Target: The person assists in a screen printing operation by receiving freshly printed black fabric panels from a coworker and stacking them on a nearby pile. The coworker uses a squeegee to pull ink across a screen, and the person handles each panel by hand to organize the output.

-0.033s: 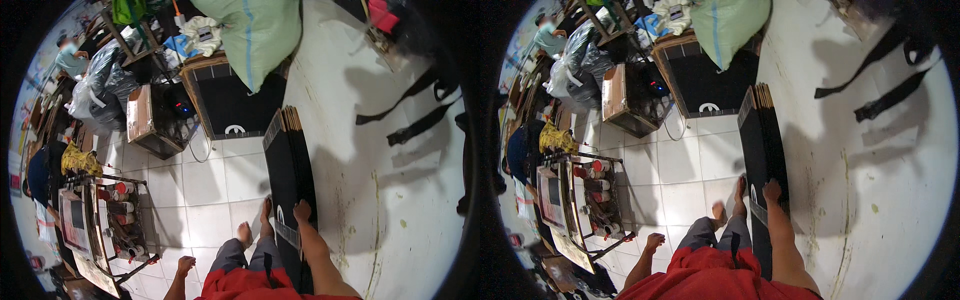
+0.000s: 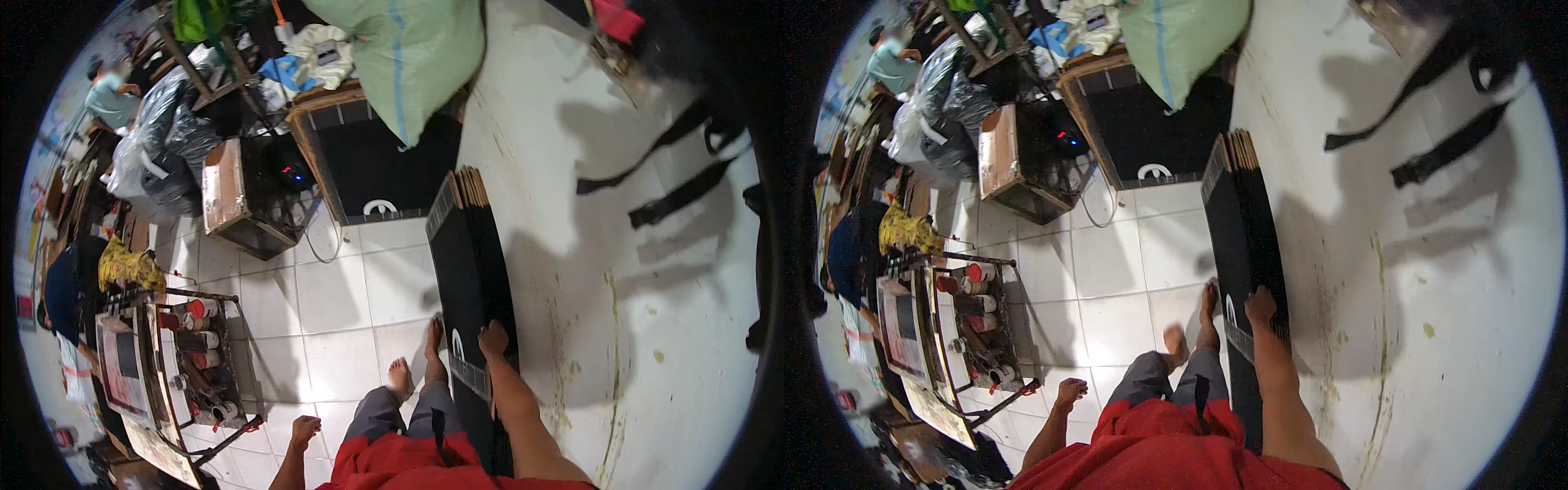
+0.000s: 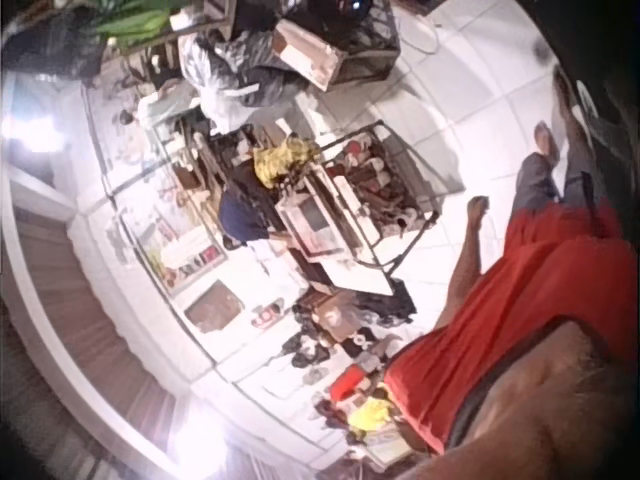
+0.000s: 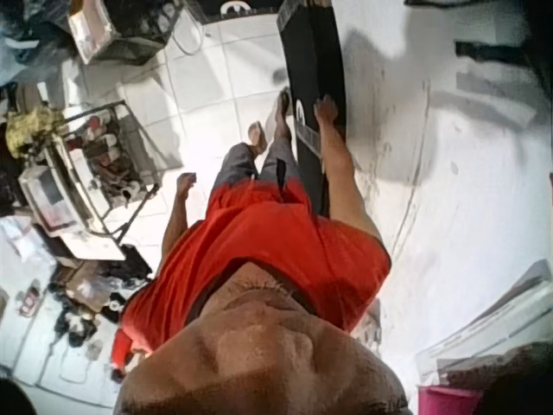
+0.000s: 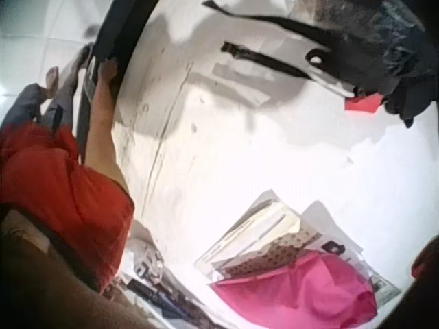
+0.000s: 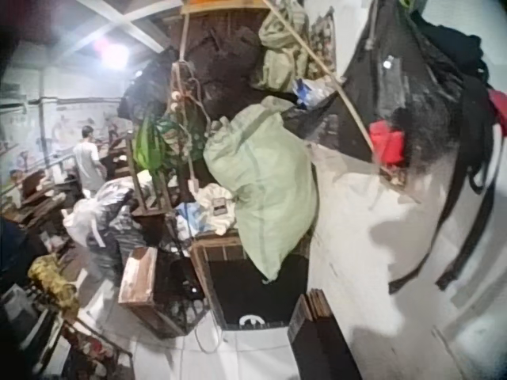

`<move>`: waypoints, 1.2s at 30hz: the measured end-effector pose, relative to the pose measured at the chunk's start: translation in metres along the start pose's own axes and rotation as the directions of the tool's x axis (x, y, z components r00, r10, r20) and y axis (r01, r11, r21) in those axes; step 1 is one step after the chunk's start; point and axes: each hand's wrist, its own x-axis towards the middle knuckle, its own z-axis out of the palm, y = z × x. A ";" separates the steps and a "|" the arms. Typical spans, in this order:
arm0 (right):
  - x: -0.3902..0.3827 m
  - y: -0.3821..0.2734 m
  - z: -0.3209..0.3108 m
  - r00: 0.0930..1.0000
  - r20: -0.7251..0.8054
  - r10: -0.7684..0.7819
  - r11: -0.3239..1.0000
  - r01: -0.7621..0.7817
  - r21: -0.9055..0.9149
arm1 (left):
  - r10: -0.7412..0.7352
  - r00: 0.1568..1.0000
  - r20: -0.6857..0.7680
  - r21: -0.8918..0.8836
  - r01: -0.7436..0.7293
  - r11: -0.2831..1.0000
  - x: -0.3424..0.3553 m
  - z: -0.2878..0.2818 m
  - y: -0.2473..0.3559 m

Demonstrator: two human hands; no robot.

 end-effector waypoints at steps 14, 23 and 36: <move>-0.213 0.045 0.030 0.970 0.244 0.026 0.995 -0.050 0.092 | 0.034 0.987 0.156 0.135 -0.055 0.989 -0.004 0.027 0.041; -0.190 0.096 0.111 0.989 0.140 0.038 0.991 -0.055 0.119 | 0.059 0.995 0.083 0.100 -0.068 0.993 -0.032 0.010 -0.019; -0.183 0.107 0.044 0.931 0.341 0.130 0.976 -0.181 0.122 | -0.280 0.960 0.003 0.109 0.278 0.954 -0.095 -0.043 -0.194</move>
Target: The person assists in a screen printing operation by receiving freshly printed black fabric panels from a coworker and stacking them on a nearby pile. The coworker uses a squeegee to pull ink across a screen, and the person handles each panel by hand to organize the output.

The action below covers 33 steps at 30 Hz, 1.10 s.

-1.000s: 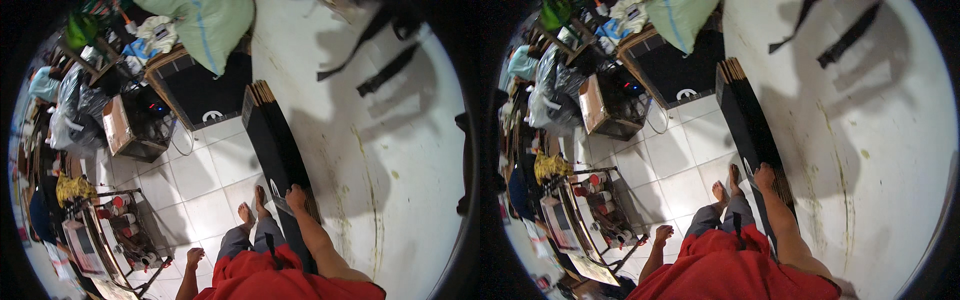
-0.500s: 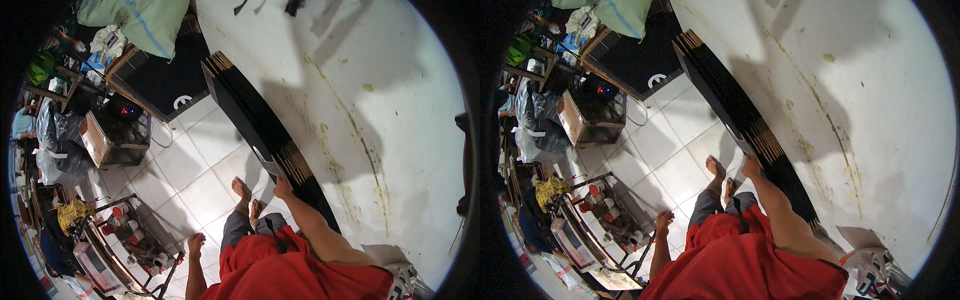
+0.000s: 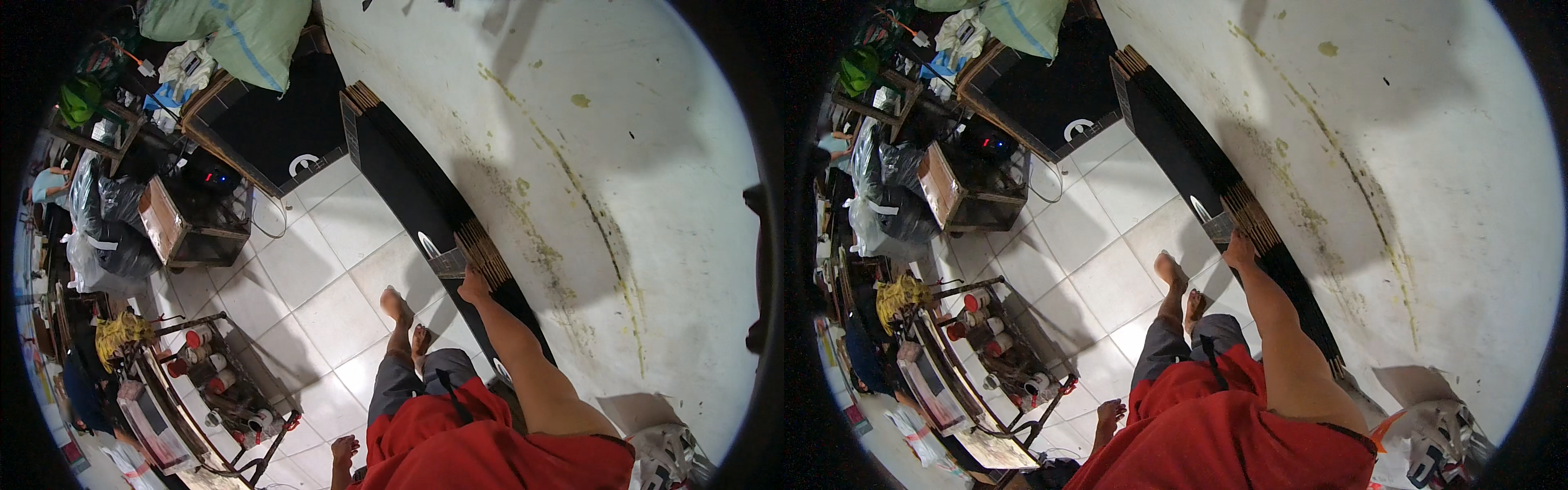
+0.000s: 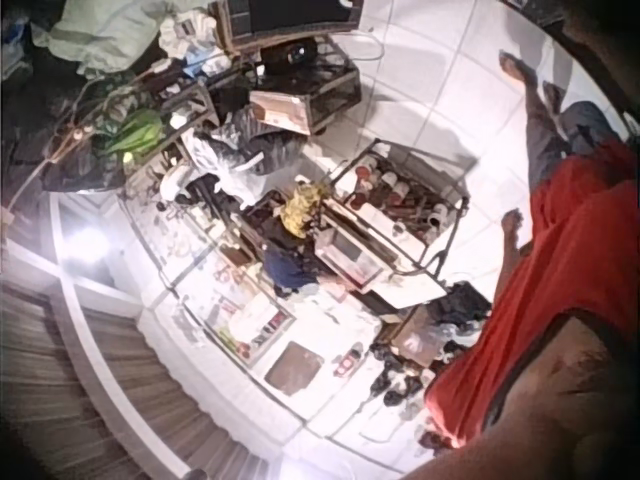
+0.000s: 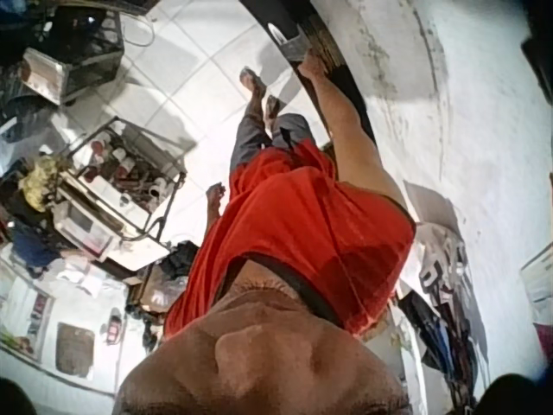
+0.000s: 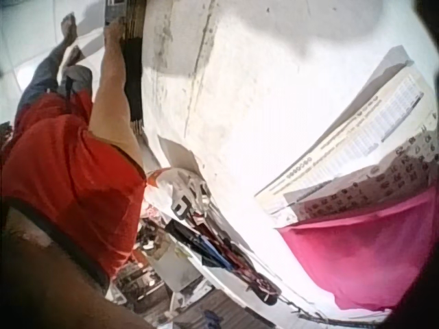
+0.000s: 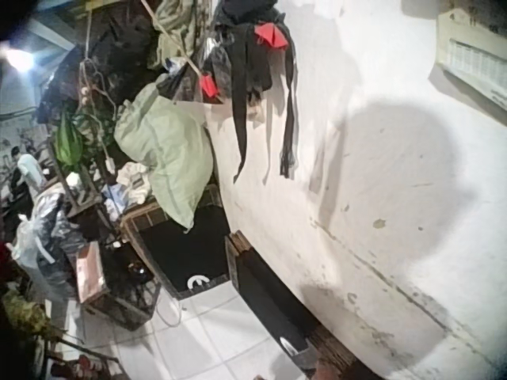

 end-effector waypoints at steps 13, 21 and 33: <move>-0.007 0.000 -0.004 0.997 0.072 -0.008 0.999 0.005 0.044 | 0.288 0.958 0.007 -0.025 -0.288 0.957 -0.014 0.029 0.105; 0.001 0.011 0.021 0.994 -0.011 -0.104 0.994 0.104 0.024 | 0.208 0.978 -0.002 0.012 -0.208 0.978 -0.011 0.029 0.074; -0.016 -0.007 0.023 0.997 0.030 -0.076 0.997 0.077 -0.028 | 0.189 0.982 0.028 0.003 -0.189 0.982 -0.009 0.036 0.053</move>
